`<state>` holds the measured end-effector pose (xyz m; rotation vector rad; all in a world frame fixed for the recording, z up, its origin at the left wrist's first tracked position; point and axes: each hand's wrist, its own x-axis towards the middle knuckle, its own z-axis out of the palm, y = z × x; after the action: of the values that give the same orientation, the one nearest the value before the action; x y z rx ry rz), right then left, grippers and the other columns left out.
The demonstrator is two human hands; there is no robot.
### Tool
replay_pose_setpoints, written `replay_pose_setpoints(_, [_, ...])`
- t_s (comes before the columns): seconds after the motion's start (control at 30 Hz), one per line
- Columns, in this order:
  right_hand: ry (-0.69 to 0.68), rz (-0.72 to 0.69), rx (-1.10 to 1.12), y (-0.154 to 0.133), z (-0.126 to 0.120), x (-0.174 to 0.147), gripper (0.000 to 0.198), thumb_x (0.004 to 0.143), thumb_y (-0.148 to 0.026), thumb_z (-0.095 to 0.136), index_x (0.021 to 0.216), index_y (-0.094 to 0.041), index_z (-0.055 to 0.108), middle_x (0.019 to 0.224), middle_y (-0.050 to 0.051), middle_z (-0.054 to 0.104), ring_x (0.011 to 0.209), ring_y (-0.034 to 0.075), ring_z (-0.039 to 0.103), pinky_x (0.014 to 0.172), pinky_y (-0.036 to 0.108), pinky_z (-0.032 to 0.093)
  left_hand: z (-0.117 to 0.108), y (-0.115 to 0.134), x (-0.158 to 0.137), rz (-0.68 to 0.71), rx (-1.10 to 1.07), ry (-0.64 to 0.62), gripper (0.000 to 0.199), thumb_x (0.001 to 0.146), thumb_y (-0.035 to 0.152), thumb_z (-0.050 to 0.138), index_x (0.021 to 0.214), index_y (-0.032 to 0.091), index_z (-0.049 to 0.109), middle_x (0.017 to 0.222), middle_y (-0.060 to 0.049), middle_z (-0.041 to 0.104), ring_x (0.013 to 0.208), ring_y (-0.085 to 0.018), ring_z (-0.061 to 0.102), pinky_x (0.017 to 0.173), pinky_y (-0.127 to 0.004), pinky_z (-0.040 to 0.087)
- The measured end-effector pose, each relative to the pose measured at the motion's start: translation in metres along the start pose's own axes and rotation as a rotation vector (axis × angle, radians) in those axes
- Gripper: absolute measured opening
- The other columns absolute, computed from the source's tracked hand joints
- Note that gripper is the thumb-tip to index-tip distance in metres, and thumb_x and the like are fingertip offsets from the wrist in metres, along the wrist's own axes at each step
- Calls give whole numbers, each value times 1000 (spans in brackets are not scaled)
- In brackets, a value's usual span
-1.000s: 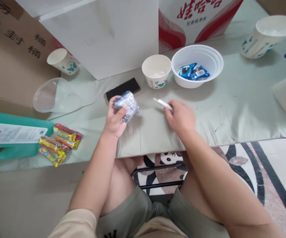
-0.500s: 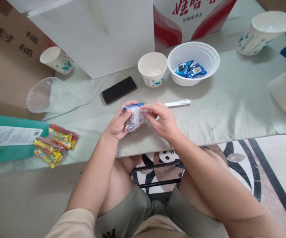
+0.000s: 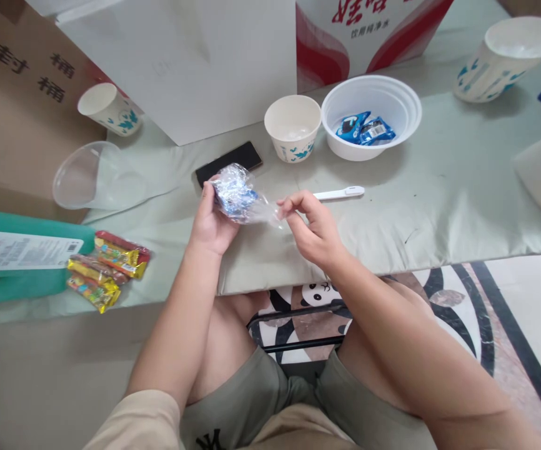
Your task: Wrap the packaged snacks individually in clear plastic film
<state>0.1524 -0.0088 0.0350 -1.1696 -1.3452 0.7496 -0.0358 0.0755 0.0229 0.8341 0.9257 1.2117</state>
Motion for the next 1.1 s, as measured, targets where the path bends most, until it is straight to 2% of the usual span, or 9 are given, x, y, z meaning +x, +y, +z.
replay_pose_setpoints(0.1, [31, 51, -191, 3, -4, 4, 17, 83, -16, 48, 84, -25, 62, 76, 0, 66, 80, 21, 65, 81, 39, 50, -6, -2, 1, 31, 276, 7, 21, 85, 42, 68, 93, 25, 61, 96, -3, 69, 94, -19, 69, 77, -31, 58])
replay_pose_setpoints(0.23, [-24, 104, -338, 5, -13, 9, 21, 77, -15, 45, 76, -25, 63, 82, 3, 70, 86, 24, 65, 85, 41, 49, -8, -3, -7, 241, 730, -99, 24, 78, 27, 70, 101, 23, 61, 124, -6, 67, 118, -23, 64, 99, -37, 52])
replay_pose_setpoints(0.33, [-96, 93, -351, 5, -15, 8, 20, 81, -24, 52, 95, -24, 67, 101, 6, 74, 97, 27, 66, 89, 44, 49, -6, -2, -12, 387, 977, -272, 42, 77, 30, 76, 116, 24, 61, 133, -8, 63, 125, -25, 60, 108, -40, 47])
replay_pose_setpoints(0.43, [-212, -35, -420, 10, -13, 6, 33, 80, -29, 62, 112, -23, 67, 106, 8, 74, 102, 30, 65, 94, 46, 47, -7, 1, -15, 406, 1076, -310, 37, 78, 31, 80, 111, 24, 66, 124, -8, 65, 120, -24, 62, 106, -38, 49])
replay_pose_setpoints(0.57, [-341, -95, -554, 21, -14, 4, 26, 82, -17, 54, 97, -24, 74, 87, 7, 71, 88, 27, 63, 86, 44, 47, -15, 5, -18, 354, 1082, -272, 23, 80, 32, 78, 100, 23, 70, 120, -8, 63, 116, -23, 62, 97, -36, 52])
replay_pose_setpoints(0.7, [-335, -91, -565, 21, -18, 5, 22, 80, -15, 54, 78, -23, 74, 86, 9, 69, 85, 26, 61, 82, 41, 47, -22, 9, -21, 329, 975, -195, 16, 86, 35, 71, 81, 20, 67, 121, -9, 64, 114, -22, 62, 88, -32, 53])
replay_pose_setpoints(0.83, [-224, -39, -534, 15, -20, 5, 19, 77, -14, 55, 71, -23, 71, 81, 7, 67, 86, 26, 62, 83, 41, 47, -24, 20, -21, 174, 571, 67, 23, 84, 40, 69, 78, 21, 57, 99, -5, 69, 90, -16, 67, 73, -26, 54])
replay_pose_setpoints(0.93, [-103, 2, -507, 15, -23, 7, 17, 74, -15, 55, 69, -25, 68, 77, 5, 66, 83, 25, 62, 83, 43, 48, -31, 32, -22, 28, 317, 312, 19, 79, 31, 66, 75, 22, 51, 75, 1, 64, 65, -11, 63, 55, -19, 47])
replay_pose_setpoints(1.1, [67, 116, -393, 16, -29, 10, 13, 70, -16, 54, 68, -25, 63, 69, 1, 62, 69, 21, 58, 70, 37, 47, -50, 37, -23, -19, 484, 460, 14, 70, 16, 62, 77, 22, 51, 64, 4, 57, 56, -10, 58, 48, -18, 40])
